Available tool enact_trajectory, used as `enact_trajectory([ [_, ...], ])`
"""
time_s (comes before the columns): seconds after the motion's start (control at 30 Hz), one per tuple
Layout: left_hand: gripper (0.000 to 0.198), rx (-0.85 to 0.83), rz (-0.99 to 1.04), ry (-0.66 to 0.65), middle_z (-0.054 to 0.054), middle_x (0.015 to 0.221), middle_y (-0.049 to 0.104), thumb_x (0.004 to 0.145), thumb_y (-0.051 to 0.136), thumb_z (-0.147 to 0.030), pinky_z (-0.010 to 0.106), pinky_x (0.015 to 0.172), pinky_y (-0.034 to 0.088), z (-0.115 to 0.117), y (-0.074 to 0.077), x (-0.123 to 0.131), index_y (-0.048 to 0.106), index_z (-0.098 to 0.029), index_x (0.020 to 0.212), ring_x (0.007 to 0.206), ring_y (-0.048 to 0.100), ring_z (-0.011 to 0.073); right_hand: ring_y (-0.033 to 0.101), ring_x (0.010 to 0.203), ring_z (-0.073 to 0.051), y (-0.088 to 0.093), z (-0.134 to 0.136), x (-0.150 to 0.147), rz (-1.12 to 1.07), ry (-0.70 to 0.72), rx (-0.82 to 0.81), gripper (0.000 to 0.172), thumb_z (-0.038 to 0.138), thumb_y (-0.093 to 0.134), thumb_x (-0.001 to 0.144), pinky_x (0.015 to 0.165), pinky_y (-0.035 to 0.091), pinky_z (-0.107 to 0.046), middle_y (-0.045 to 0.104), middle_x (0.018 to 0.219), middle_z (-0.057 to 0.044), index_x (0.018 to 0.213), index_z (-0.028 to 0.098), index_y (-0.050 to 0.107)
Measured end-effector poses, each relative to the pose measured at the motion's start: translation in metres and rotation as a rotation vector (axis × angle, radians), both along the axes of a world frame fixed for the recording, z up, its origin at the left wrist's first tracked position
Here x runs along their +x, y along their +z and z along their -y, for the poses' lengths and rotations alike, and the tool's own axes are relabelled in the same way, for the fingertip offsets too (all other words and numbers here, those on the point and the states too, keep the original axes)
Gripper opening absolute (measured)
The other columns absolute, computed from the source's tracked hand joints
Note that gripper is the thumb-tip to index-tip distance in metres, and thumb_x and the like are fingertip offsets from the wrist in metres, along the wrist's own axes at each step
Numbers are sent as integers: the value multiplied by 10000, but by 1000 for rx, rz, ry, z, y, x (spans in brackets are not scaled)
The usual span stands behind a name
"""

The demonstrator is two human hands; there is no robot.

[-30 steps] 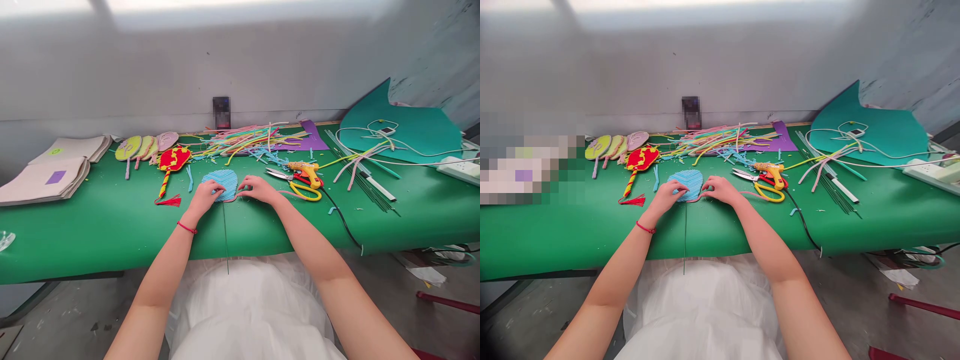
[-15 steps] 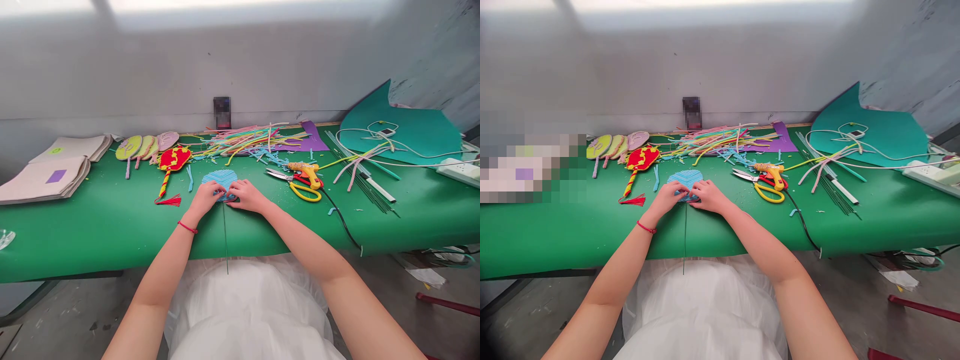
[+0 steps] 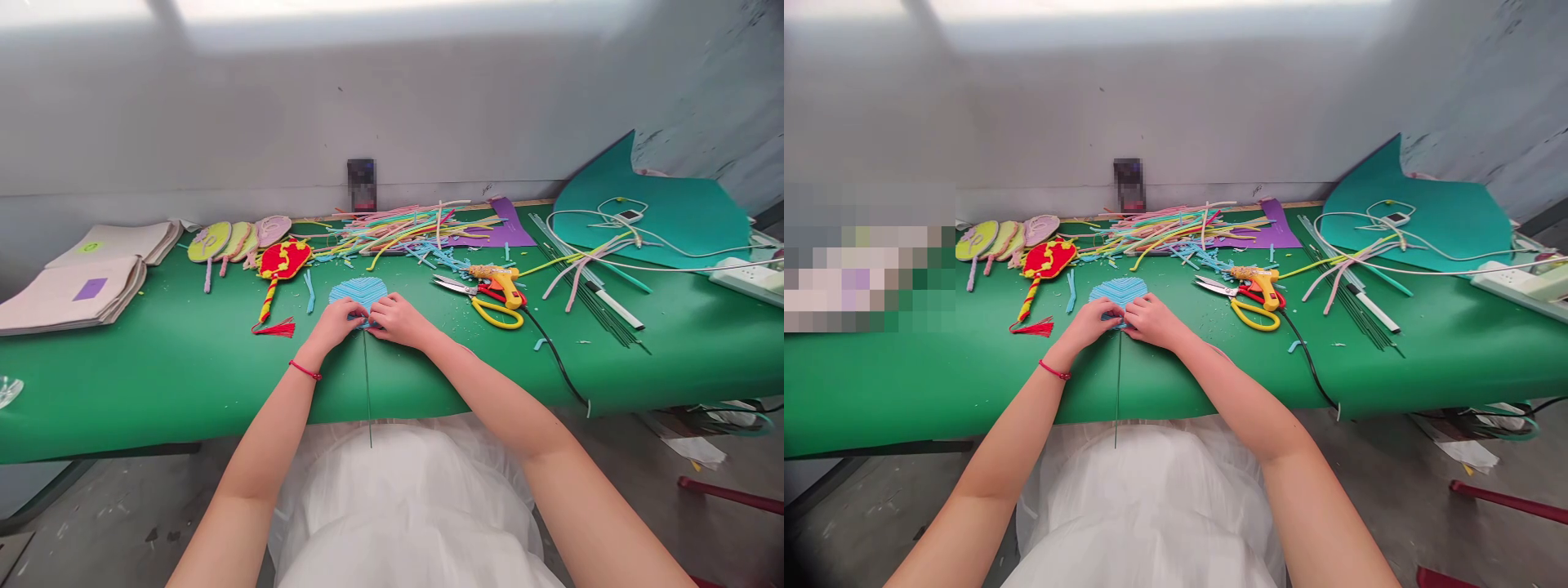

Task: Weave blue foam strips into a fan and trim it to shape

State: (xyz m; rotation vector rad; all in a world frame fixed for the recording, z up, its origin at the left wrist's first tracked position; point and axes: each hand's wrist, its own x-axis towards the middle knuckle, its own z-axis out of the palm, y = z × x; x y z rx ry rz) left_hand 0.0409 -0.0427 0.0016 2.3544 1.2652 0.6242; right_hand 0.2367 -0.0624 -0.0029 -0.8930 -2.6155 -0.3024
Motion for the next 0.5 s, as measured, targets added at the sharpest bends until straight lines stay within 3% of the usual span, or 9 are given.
enact_trajectory([
  [0.37,139,-17,25,-10,28,895,643,818,553,-219,314,821,445,2,3,-2,688,-219,850,846,594,177,535,877,-209,-2,-3,8,-126,-4,-118,196,364,548,900,795,317,-345,650,928,-77,886,184,625],
  [0.43,151,-7,62,39,32,909,647,831,541,-234,313,825,451,3,6,-3,686,-218,870,857,599,178,547,901,-208,-1,-4,15,-179,-8,-162,211,399,580,881,805,325,-340,650,948,-69,913,194,621],
  [0.5,170,26,101,188,50,945,639,847,520,-244,317,825,457,4,8,-4,677,-207,900,870,603,184,554,924,-209,1,-5,22,-242,-25,-211,219,403,608,863,816,341,-337,646,974,-68,942,198,615],
])
